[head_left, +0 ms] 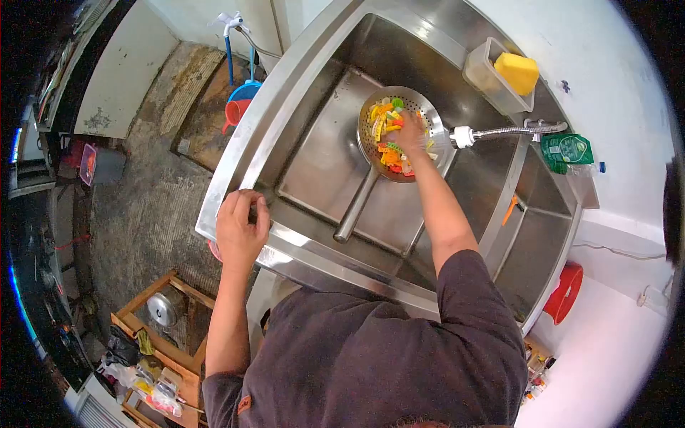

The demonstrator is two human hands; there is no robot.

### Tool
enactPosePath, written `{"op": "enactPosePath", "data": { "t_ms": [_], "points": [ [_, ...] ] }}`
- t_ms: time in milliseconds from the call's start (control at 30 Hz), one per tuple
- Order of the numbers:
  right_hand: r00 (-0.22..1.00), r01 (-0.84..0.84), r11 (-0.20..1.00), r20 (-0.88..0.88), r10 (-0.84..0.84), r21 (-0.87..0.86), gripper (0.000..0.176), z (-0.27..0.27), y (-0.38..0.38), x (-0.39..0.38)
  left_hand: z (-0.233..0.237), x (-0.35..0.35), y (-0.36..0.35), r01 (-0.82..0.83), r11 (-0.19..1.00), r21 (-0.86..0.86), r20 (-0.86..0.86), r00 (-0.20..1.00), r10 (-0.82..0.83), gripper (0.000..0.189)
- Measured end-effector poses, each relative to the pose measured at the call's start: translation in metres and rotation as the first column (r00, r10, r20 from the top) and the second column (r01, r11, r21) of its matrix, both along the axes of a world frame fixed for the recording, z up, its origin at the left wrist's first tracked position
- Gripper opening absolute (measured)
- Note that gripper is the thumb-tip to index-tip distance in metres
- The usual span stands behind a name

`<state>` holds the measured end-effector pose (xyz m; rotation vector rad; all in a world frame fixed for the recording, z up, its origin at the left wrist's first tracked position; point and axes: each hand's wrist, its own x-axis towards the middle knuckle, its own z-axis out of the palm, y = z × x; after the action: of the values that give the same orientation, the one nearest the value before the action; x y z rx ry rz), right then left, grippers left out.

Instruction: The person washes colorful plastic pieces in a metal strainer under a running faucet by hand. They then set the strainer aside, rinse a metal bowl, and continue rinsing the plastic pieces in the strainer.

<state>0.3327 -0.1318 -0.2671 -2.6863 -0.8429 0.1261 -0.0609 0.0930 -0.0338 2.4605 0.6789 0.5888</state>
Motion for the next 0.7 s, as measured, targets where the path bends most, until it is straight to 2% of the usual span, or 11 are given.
{"op": "enactPosePath", "data": {
  "t_ms": [100,167,200,300,333,400,500,567,633,667,700],
  "points": [
    [0.998,0.064,0.984,-0.033,-0.059,0.169,0.045,0.015,-0.004,0.012,-0.001,0.000,0.000,-0.005,1.000,-0.010,-0.009,1.000,0.005,0.006],
    [0.998,0.021,0.997,-0.061,-0.017,0.073,0.047,0.028,-0.005,0.022,-0.001,-0.001,-0.001,-0.014,1.000,-0.024,-0.009,1.000,0.014,0.006],
    [0.966,-0.051,0.998,-0.255,0.037,-0.047,0.056,0.068,0.001,0.018,0.000,0.000,-0.001,-0.013,1.000,-0.026,-0.009,1.000,0.013,0.006],
    [0.956,-0.067,0.989,-0.293,0.026,-0.131,0.067,0.096,0.019,0.007,0.000,0.001,-0.002,-0.008,1.000,-0.014,-0.011,1.000,0.008,0.006],
    [0.955,-0.064,0.990,-0.294,0.023,-0.129,0.067,0.089,0.025,0.003,-0.001,0.001,-0.002,-0.007,1.000,-0.018,-0.002,1.000,0.007,0.006],
    [0.994,-0.094,0.987,-0.075,0.085,-0.131,0.076,0.065,0.038,-0.007,-0.002,0.001,-0.001,0.001,1.000,-0.019,0.003,1.000,-0.001,0.006],
    [0.986,-0.159,0.985,-0.053,0.156,-0.068,0.080,0.022,0.040,-0.018,-0.002,0.001,-0.001,0.007,1.000,-0.006,-0.005,1.000,-0.007,0.005],
    [0.984,-0.176,0.976,-0.054,0.171,-0.124,0.074,0.016,0.031,-0.023,-0.003,0.001,-0.001,-0.001,1.000,-0.011,-0.014,1.000,0.001,0.005],
    [0.985,-0.171,0.952,-0.045,0.165,-0.252,0.055,0.017,0.024,-0.026,-0.002,0.001,-0.001,0.000,1.000,-0.013,-0.007,1.000,0.000,0.005],
    [0.986,-0.170,0.952,-0.044,0.164,-0.255,0.055,0.018,0.018,-0.025,-0.001,0.001,-0.001,0.001,1.000,-0.015,-0.003,1.000,-0.001,0.004],
    [0.975,-0.211,0.970,-0.095,0.200,-0.123,0.048,0.021,0.010,-0.021,0.000,0.001,-0.002,0.004,1.000,-0.018,-0.001,1.000,-0.004,0.004]
  ]
}}
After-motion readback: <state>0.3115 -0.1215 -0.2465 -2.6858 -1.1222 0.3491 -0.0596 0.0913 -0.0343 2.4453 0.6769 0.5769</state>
